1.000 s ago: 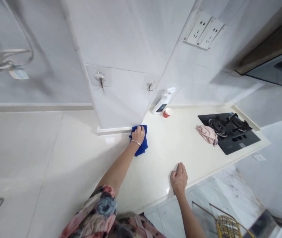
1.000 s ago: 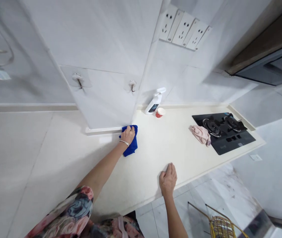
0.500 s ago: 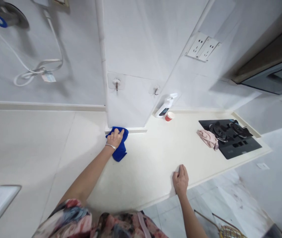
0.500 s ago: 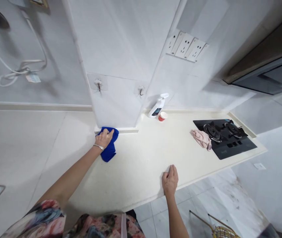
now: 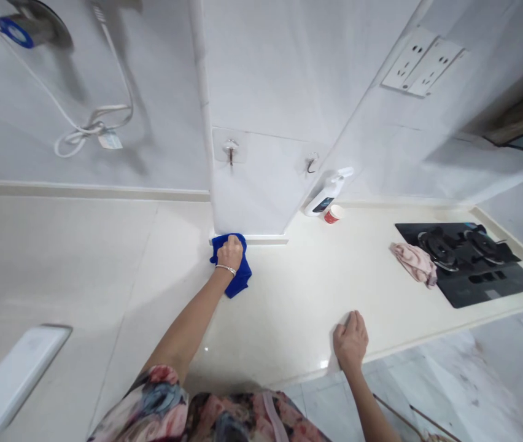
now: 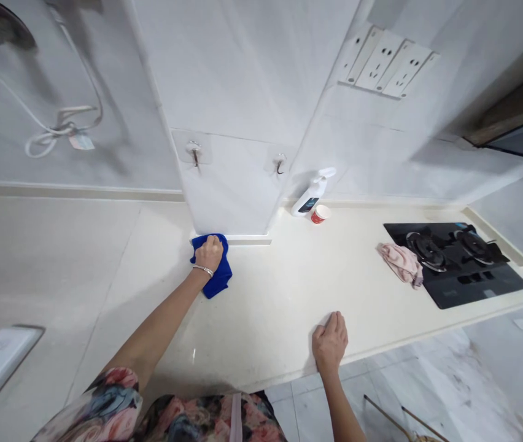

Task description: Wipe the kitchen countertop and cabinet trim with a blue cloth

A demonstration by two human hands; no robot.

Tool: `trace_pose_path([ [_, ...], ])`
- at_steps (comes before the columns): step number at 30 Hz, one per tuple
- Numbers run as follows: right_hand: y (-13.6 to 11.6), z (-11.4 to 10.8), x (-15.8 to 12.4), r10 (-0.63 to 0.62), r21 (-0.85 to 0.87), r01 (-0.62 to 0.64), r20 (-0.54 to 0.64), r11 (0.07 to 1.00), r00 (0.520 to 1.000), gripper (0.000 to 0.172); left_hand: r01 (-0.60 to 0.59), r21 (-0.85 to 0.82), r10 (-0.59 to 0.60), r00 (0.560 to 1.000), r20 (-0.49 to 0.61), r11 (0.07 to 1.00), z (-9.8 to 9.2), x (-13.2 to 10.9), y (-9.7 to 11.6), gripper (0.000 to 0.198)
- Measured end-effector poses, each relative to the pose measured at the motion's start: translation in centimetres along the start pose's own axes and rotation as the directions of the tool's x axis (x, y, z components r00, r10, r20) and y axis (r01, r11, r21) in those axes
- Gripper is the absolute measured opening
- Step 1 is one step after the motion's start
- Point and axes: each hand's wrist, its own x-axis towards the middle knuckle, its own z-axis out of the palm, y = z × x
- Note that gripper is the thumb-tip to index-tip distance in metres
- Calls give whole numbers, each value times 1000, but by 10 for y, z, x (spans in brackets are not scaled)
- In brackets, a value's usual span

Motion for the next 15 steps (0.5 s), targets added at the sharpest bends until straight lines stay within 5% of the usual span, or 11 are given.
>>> trace_pose_path([
  [15, -3, -8, -1, 32, -16, -31, 56, 999, 998, 63, 26, -78, -23, 999, 43, 997, -4, 2, 22, 46],
])
